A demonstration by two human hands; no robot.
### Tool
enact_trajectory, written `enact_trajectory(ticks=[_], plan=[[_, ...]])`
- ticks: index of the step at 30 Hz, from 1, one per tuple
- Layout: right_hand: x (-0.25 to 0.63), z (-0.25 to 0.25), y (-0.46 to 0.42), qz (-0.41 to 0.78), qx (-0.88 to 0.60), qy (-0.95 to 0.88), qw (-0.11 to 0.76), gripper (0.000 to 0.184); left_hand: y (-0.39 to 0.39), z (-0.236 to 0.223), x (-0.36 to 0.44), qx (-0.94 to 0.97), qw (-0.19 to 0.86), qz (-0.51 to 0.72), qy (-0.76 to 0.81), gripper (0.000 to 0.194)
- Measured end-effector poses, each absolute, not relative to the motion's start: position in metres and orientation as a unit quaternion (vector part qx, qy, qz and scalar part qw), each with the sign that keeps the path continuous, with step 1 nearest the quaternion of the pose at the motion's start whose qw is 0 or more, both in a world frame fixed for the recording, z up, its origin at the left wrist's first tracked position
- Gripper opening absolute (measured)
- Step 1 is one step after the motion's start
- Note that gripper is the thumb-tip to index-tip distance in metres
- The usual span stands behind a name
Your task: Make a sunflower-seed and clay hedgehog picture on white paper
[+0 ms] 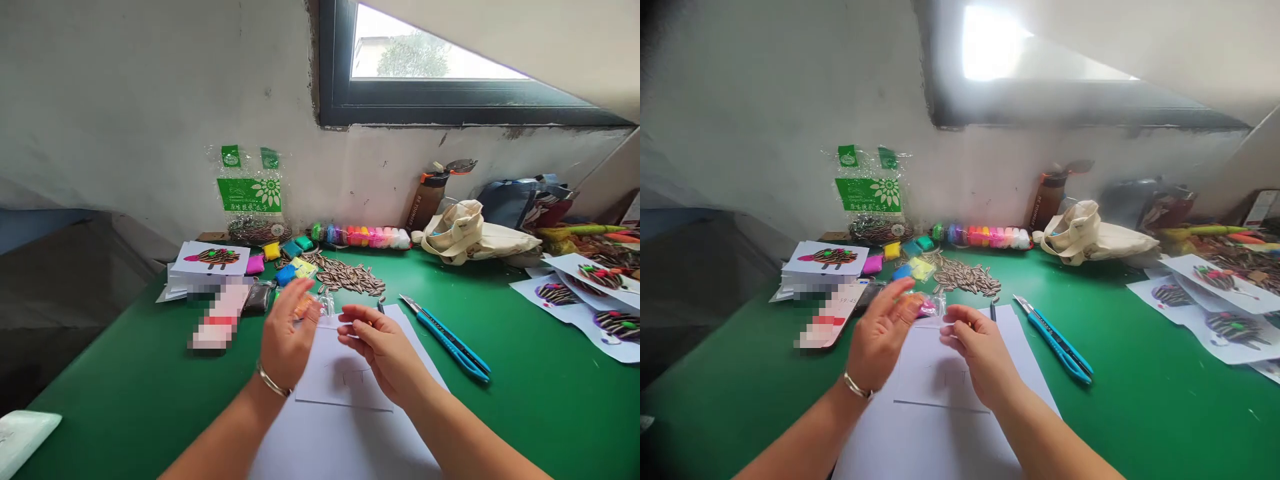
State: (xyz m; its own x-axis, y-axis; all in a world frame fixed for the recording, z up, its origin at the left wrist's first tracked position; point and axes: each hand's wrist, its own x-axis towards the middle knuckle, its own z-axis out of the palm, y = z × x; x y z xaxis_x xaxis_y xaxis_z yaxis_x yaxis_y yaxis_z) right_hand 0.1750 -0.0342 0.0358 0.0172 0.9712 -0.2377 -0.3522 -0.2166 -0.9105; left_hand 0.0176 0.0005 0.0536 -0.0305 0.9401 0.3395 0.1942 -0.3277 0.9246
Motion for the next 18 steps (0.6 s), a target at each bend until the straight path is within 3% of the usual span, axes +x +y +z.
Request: enact_trajectory(ticks=[3, 6, 9, 14, 18], plan=[[0.17, 0.026, -0.039, 0.457, -0.515, -0.462, 0.56, 0.034, -0.027, 0.054, 0.046, 0.445, 0.591, 0.525, 0.42, 0.039], [0.162, 0.019, -0.049, 0.293, -0.5, -0.627, 0.52, 0.043, -0.038, 0.054, 0.064, 0.269, 0.75, 0.495, 0.346, 0.046], [0.148, 0.02, -0.064, 0.2, -0.471, -0.733, 0.449, 0.056, -0.039, 0.052, 0.066, 0.163, 0.817, 0.465, 0.3, 0.057], [0.129, 0.033, -0.074, 0.156, -0.469, -0.773, 0.398, 0.072, -0.041, 0.047, 0.058, 0.12, 0.867, 0.398, 0.274, 0.078], [0.143, 0.034, -0.053, 0.092, -0.519, -0.749, 0.401, 0.06, -0.049, 0.054, 0.058, 0.188, 0.854, 0.444, 0.196, 0.06]])
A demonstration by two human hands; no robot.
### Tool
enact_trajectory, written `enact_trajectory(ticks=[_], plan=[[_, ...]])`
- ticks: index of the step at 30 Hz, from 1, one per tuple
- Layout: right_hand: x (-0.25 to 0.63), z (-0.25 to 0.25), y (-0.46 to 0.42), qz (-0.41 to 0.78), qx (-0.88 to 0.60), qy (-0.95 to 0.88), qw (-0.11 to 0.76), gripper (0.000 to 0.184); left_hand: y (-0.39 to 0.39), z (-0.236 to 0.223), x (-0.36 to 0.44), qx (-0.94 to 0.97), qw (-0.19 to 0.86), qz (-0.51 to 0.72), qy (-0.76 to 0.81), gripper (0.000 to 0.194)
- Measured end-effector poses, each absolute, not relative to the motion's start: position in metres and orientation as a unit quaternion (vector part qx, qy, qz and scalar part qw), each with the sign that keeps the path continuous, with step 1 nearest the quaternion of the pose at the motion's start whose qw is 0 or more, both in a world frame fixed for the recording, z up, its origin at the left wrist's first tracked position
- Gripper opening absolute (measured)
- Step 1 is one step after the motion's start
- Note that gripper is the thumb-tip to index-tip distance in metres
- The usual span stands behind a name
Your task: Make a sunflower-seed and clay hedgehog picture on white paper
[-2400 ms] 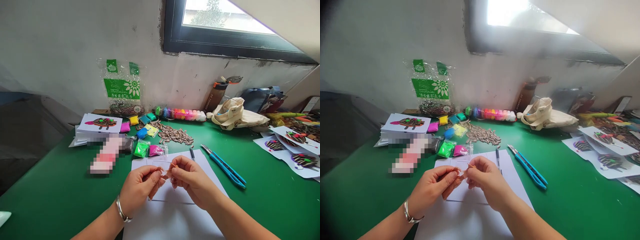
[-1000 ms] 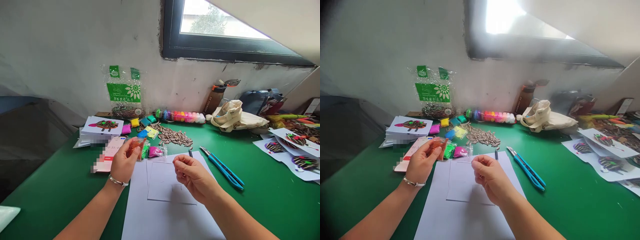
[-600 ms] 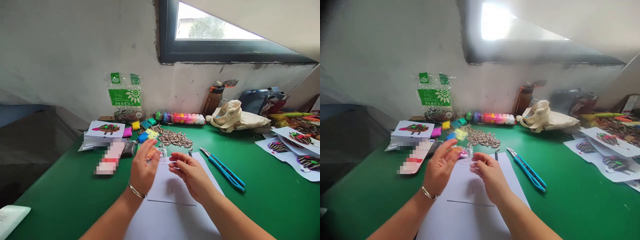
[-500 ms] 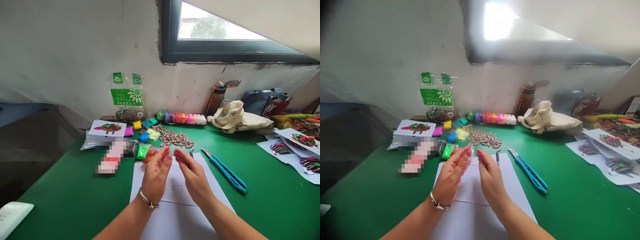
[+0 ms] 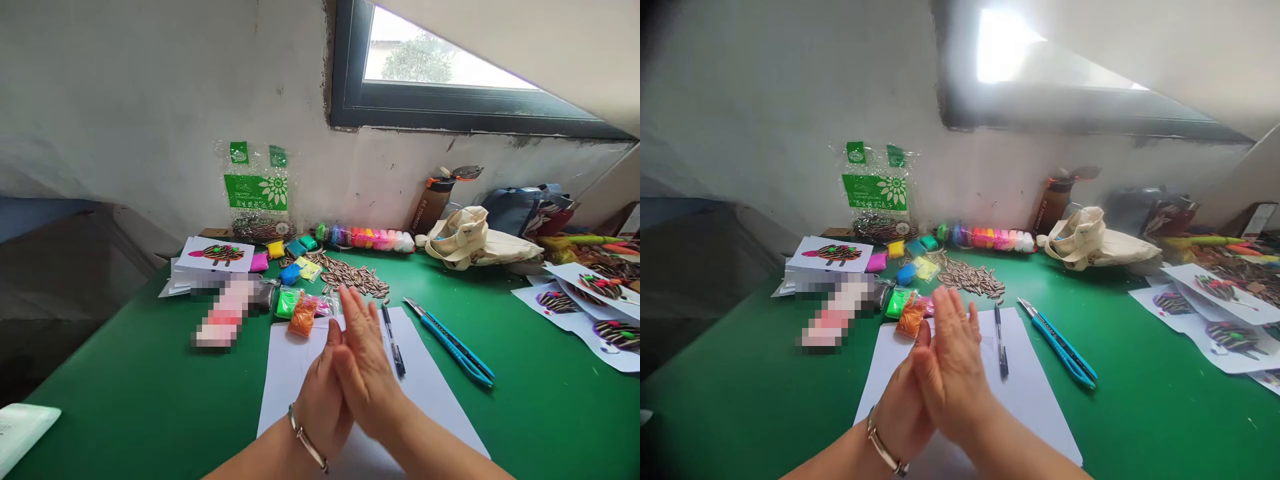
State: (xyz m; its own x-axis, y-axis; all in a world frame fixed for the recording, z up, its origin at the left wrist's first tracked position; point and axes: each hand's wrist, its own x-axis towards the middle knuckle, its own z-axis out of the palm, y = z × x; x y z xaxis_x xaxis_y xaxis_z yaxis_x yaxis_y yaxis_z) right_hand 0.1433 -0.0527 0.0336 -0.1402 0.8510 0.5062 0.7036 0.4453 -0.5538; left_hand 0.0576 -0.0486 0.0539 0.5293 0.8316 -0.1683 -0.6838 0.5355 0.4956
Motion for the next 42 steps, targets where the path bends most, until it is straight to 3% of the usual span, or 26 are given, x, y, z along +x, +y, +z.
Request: enact_trajectory(ticks=[4, 8, 11, 14, 17, 19, 21, 26, 30, 34, 37, 40, 42], plan=[[0.151, 0.025, -0.045, 0.005, -0.518, -0.764, 0.384, 0.061, -0.045, 0.054, 0.051, 0.189, 0.888, 0.391, 0.154, 0.068], [0.139, 0.032, -0.061, 0.058, -0.394, -0.849, 0.348, 0.08, -0.042, 0.045, 0.048, 0.211, 0.847, 0.445, 0.2, 0.061], [0.143, 0.039, -0.058, 0.064, -0.41, -0.841, 0.348, 0.072, -0.045, 0.046, 0.053, 0.221, 0.836, 0.46, 0.203, 0.054], [0.154, 0.037, -0.048, -0.009, -0.497, -0.784, 0.373, 0.062, -0.045, 0.053, 0.053, 0.229, 0.865, 0.409, 0.18, 0.065], [0.149, 0.036, -0.054, 0.0, -0.437, -0.829, 0.348, 0.071, -0.043, 0.055, 0.049, 0.215, 0.871, 0.397, 0.194, 0.073], [0.142, 0.041, -0.063, 0.036, -0.36, -0.873, 0.327, 0.084, -0.044, 0.054, 0.047, 0.215, 0.855, 0.422, 0.212, 0.064], [0.141, 0.045, -0.064, 0.035, -0.364, -0.872, 0.325, 0.075, -0.047, 0.055, 0.05, 0.219, 0.85, 0.43, 0.212, 0.056], [0.161, 0.036, -0.043, -0.028, -0.513, -0.78, 0.359, 0.06, -0.047, 0.059, 0.055, 0.211, 0.883, 0.379, 0.177, 0.058], [0.166, 0.032, -0.038, 0.05, -0.443, -0.832, 0.33, 0.073, -0.035, 0.059, 0.044, 0.201, 0.837, 0.428, 0.275, 0.027], [0.176, 0.039, -0.034, 0.098, -0.535, -0.725, 0.423, 0.044, -0.015, 0.066, 0.019, 0.171, 0.764, 0.492, 0.381, 0.014], [0.176, 0.042, -0.028, 0.143, -0.527, -0.773, 0.323, 0.023, 0.003, 0.069, 0.0, 0.184, 0.722, 0.541, 0.39, 0.016], [0.161, 0.042, -0.016, 0.122, -0.479, -0.851, 0.18, 0.018, 0.016, 0.064, -0.013, 0.177, 0.705, 0.553, 0.408, 0.017], [0.151, 0.041, -0.001, 0.09, -0.468, -0.867, 0.146, 0.017, 0.02, 0.058, -0.017, 0.184, 0.71, 0.539, 0.414, 0.017]])
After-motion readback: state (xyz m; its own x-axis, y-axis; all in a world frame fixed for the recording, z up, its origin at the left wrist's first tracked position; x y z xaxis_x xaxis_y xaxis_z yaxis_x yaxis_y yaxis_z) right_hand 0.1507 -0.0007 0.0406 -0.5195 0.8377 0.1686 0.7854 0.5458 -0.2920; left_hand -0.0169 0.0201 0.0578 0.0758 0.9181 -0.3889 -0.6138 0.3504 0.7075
